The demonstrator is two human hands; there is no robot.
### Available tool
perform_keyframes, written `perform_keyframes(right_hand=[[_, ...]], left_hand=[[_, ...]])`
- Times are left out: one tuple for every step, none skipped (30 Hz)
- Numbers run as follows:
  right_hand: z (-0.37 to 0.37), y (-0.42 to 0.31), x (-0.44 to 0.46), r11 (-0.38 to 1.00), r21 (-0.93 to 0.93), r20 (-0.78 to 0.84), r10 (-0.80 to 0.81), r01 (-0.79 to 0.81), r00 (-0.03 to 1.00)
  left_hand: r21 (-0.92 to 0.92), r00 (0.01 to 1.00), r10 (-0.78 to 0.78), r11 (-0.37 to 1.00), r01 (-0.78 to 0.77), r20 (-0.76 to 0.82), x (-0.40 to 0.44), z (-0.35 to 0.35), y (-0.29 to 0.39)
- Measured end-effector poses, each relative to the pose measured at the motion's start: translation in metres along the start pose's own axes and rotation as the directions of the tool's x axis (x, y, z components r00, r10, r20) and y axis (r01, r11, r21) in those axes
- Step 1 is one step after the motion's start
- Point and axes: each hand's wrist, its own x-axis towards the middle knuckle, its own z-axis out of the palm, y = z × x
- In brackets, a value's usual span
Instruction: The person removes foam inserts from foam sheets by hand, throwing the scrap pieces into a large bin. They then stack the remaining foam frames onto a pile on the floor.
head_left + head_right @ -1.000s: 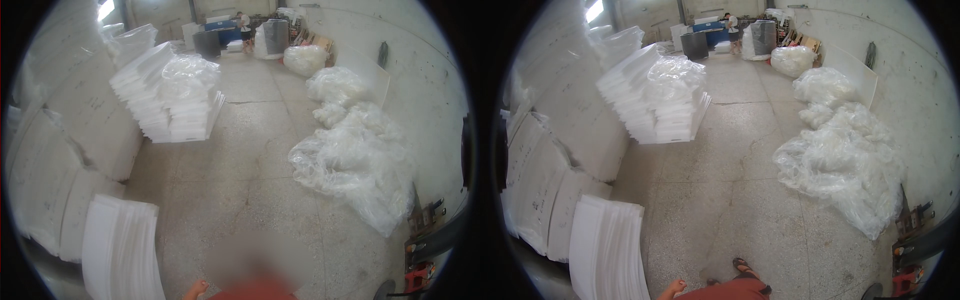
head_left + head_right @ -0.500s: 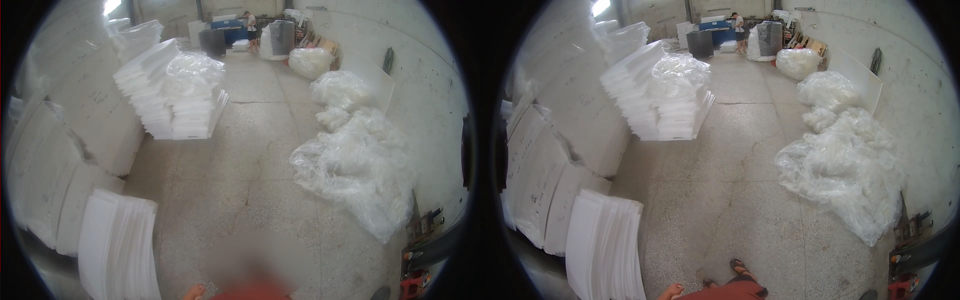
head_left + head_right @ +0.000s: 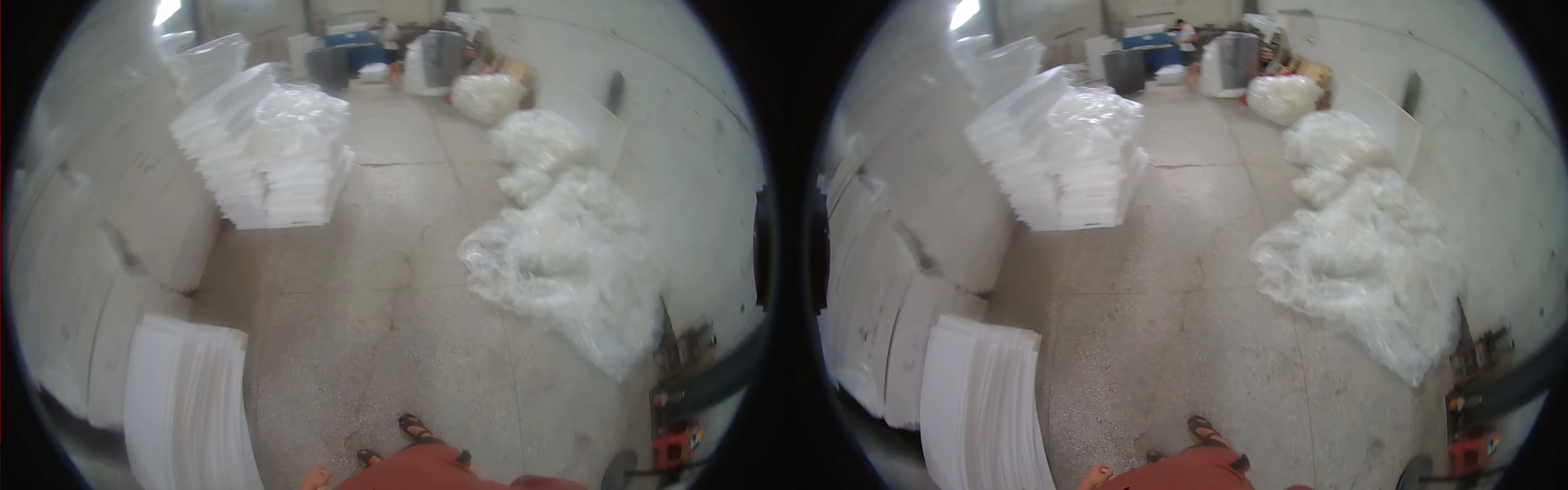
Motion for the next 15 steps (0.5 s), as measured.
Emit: perform_keyframes(right_hand=[[0.001,0.006,-0.008,1.000,0.009,-0.012,-0.021,0.022,1.000],[0.002,0.017,-0.019,1.000,0.015,-0.027,-0.026,0.027,0.999],[0.002,0.035,-0.029,1.000,0.006,-0.037,-0.022,0.022,0.999],[-0.002,0.042,-0.036,1.000,-0.005,-0.055,-0.012,0.012,0.998],[-0.004,0.069,-0.044,0.999,-0.034,-0.059,0.029,-0.031,0.998],[-0.008,0.087,-0.050,0.995,-0.076,-0.070,0.051,-0.057,0.996],[-0.018,0.096,-0.060,0.987,-0.116,-0.079,0.103,-0.111,0.992],[-0.026,0.120,-0.067,0.972,-0.168,-0.081,0.153,-0.164,0.985],[-0.034,0.143,-0.074,0.950,-0.223,-0.083,0.203,-0.217,0.976],[-0.042,0.170,-0.082,0.921,-0.277,-0.078,0.263,-0.275,0.961],[-0.051,0.200,-0.092,0.886,-0.332,-0.068,0.321,-0.325,0.945],[-0.060,0.227,-0.102,0.850,-0.381,-0.055,0.373,-0.364,0.926],[-0.068,0.253,-0.112,0.812,-0.427,-0.046,0.420,-0.398,0.907],[-0.075,0.277,-0.119,0.787,-0.481,-0.018,0.432,-0.386,0.902],[-0.079,0.302,-0.125,0.763,-0.544,0.016,0.426,-0.350,0.905]], left_hand=[[0.012,0.999,0.027,1.000,-0.027,-0.026,-0.005,0.000,-0.009],[0.025,0.997,0.055,0.998,-0.054,-0.053,-0.009,0.001,-0.020],[0.017,0.997,0.058,0.998,-0.057,-0.057,-0.012,0.002,-0.023],[0.011,0.998,0.052,0.999,-0.051,-0.044,-0.012,0.003,-0.022],[0.002,0.999,0.041,0.999,-0.041,-0.028,-0.012,0.007,-0.018],[-0.008,0.999,0.031,0.999,-0.031,-0.018,-0.011,0.009,-0.015],[-0.015,1.000,0.023,1.000,-0.024,-0.011,-0.010,0.012,-0.011],[-0.019,1.000,0.019,1.000,-0.019,-0.004,-0.011,0.015,-0.008],[-0.021,1.000,0.019,1.000,-0.019,0.003,-0.011,0.017,-0.004],[-0.021,1.000,0.020,1.000,-0.020,0.010,-0.008,0.019,0.003],[-0.021,1.000,0.020,1.000,-0.019,0.014,-0.007,0.021,0.007],[-0.017,1.000,0.022,1.000,-0.022,0.020,-0.006,0.021,0.011],[-0.012,1.000,0.019,1.000,-0.019,0.022,-0.006,0.021,0.017],[-0.001,0.999,0.014,1.000,-0.014,0.033,-0.003,0.022,0.024],[0.007,0.999,0.009,1.000,-0.009,0.046,-0.002,0.021,0.030]])
